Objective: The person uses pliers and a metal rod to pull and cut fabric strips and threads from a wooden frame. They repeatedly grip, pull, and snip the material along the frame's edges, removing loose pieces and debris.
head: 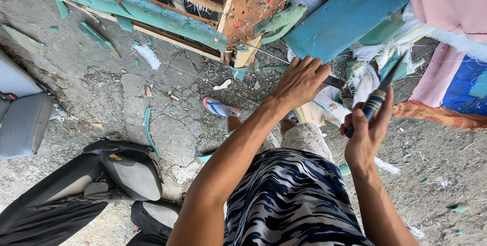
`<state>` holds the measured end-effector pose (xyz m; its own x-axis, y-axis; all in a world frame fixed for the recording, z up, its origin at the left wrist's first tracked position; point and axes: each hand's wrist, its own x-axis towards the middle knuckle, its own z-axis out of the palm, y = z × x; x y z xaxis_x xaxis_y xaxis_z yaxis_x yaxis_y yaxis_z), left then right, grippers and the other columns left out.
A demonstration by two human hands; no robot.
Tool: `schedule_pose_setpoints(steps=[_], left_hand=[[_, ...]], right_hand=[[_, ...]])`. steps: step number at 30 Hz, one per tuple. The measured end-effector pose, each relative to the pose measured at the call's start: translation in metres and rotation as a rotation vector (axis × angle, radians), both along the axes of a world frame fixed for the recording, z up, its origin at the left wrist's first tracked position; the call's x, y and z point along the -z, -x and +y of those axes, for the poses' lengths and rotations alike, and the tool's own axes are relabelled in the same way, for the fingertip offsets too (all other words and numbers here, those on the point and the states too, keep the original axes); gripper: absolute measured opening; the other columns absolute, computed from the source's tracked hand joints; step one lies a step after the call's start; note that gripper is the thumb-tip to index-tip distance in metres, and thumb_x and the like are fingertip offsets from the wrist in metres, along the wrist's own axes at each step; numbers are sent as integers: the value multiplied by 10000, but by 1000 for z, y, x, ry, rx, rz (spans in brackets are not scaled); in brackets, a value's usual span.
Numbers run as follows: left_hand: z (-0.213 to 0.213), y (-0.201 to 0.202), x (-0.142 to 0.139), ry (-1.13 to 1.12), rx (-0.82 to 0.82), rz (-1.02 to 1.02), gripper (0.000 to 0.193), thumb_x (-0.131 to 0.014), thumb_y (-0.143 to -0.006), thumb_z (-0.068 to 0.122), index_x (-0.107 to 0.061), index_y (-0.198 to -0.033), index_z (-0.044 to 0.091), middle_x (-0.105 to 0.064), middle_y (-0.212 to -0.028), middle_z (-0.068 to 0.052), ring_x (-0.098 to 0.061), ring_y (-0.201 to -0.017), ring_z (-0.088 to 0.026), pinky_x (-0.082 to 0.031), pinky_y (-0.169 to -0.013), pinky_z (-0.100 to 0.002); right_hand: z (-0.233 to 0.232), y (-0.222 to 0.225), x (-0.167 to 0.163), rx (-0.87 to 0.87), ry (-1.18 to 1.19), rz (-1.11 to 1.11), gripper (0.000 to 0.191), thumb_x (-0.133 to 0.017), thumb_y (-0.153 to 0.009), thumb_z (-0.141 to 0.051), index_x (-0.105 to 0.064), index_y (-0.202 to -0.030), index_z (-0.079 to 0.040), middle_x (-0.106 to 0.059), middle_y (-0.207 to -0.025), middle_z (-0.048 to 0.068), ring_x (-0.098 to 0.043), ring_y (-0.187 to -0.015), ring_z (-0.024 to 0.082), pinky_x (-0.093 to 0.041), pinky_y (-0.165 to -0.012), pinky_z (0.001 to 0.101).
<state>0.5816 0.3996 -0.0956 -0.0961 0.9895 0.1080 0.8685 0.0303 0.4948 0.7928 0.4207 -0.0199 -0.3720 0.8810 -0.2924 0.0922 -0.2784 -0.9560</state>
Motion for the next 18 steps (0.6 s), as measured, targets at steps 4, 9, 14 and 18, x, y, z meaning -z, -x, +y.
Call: schedule_pose_setpoints(steps=[4,9,14,18], left_hand=[[5,3,-6,15,-18,-55,332,-707,-913,287,-576,-1127,71,-581,-995,-46,-525,-956,-216,-396,-854,-414],[6,6,-11,-35,-22,-55,357,-737,-928,327,-576,-1114,69,-585,-1004,-59,-529,-976,-242,-385,-847,-429],[2,4,7,23,-8,-5,321,-732,-901,272,-595,-1117,77,-604,-1020,-52,-542,-991,-229,-387,-848,-424],[-8,11,18,70,-19,59,247,-717,-903,229,-597,-1074,98,-608,-1031,-48,-544,-993,-213,-389,-862,-416]], right_hand=[[-11,1,0,148,-341,14,771,-591,-1129,-147,-52,-1680,-170,-544,-1048,73,-566,-723,138,-549,-573,281],[-18,17,12,-174,-202,-149,779,-525,-1066,-84,-66,-1693,-126,-512,-1096,74,-507,-727,124,-479,-595,258],[-16,23,10,234,-227,66,835,-541,-1041,-81,11,-1667,-112,-529,-1126,54,-551,-819,113,-520,-632,251],[-8,20,3,-369,-167,-258,802,-590,-1027,-89,-179,-1715,-97,-509,-992,77,-490,-760,130,-456,-606,265]])
